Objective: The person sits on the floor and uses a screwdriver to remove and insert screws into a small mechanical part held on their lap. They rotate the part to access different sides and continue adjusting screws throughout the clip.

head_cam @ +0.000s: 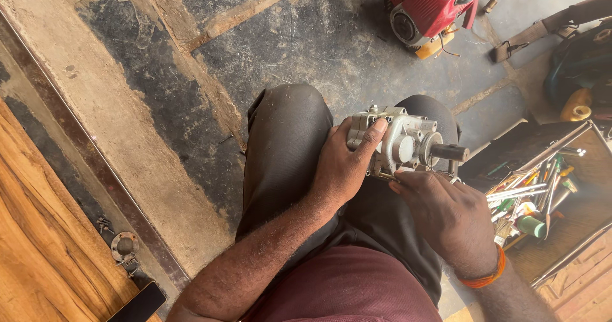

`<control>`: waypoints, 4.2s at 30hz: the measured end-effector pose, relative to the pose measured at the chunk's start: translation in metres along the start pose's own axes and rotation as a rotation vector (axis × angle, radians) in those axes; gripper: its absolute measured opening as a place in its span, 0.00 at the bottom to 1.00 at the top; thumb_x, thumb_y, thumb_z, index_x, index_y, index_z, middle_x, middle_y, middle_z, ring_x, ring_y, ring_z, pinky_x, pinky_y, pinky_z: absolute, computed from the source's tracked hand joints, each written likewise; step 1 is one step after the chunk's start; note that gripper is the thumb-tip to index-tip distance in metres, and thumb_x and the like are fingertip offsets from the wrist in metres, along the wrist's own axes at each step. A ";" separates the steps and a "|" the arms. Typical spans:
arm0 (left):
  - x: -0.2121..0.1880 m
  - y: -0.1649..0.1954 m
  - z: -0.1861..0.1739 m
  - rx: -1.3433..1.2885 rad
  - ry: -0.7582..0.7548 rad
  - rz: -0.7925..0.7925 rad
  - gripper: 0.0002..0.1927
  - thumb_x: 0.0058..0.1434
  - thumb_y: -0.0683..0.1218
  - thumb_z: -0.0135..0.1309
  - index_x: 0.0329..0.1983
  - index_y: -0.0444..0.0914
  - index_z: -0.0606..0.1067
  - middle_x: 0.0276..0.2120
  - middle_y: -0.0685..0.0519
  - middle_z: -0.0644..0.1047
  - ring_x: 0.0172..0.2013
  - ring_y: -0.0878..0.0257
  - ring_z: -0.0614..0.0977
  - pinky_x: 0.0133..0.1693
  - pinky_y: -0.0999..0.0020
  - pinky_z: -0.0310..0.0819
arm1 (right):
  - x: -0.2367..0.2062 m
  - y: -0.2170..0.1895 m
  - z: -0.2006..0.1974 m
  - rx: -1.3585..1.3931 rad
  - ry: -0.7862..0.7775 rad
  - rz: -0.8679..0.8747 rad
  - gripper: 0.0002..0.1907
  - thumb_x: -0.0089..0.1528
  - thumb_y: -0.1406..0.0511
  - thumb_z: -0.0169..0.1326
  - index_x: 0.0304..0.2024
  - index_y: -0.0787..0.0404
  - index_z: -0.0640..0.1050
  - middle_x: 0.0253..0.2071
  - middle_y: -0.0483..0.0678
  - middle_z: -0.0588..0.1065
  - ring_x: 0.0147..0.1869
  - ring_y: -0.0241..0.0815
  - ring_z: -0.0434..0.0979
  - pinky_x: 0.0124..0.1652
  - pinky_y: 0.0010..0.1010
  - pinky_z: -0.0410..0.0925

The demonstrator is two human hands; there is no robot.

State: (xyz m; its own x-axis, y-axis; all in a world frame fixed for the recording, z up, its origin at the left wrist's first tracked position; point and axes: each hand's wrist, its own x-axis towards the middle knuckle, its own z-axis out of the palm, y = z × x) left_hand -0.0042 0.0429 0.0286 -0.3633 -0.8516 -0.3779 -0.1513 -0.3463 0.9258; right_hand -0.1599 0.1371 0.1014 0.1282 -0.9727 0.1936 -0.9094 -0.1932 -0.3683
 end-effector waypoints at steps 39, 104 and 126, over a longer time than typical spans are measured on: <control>-0.007 0.000 -0.006 0.101 0.019 0.013 0.39 0.63 0.72 0.44 0.56 0.35 0.75 0.47 0.40 0.73 0.50 0.53 0.80 0.51 0.55 0.78 | 0.011 -0.014 -0.006 -0.123 -0.163 -0.063 0.11 0.62 0.59 0.58 0.37 0.61 0.76 0.28 0.47 0.76 0.26 0.46 0.77 0.26 0.38 0.70; -0.003 -0.001 -0.002 0.106 -0.013 -0.044 0.39 0.62 0.73 0.43 0.58 0.37 0.74 0.48 0.42 0.72 0.51 0.55 0.81 0.49 0.57 0.82 | 0.008 -0.008 -0.005 -0.220 -0.158 -0.127 0.12 0.63 0.59 0.58 0.32 0.61 0.74 0.23 0.45 0.73 0.18 0.39 0.71 0.23 0.35 0.67; -0.005 -0.003 0.001 0.129 0.019 -0.013 0.38 0.62 0.72 0.45 0.59 0.38 0.74 0.53 0.40 0.72 0.54 0.53 0.79 0.53 0.53 0.78 | 0.012 -0.016 -0.002 -0.192 -0.141 0.053 0.18 0.64 0.54 0.58 0.26 0.57 0.73 0.18 0.46 0.72 0.19 0.42 0.74 0.24 0.38 0.67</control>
State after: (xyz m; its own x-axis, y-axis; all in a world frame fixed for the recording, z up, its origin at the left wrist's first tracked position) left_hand -0.0026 0.0485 0.0279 -0.3432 -0.8551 -0.3886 -0.2729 -0.3052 0.9124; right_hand -0.1450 0.1291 0.1111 0.1198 -0.9918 0.0448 -0.9733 -0.1262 -0.1920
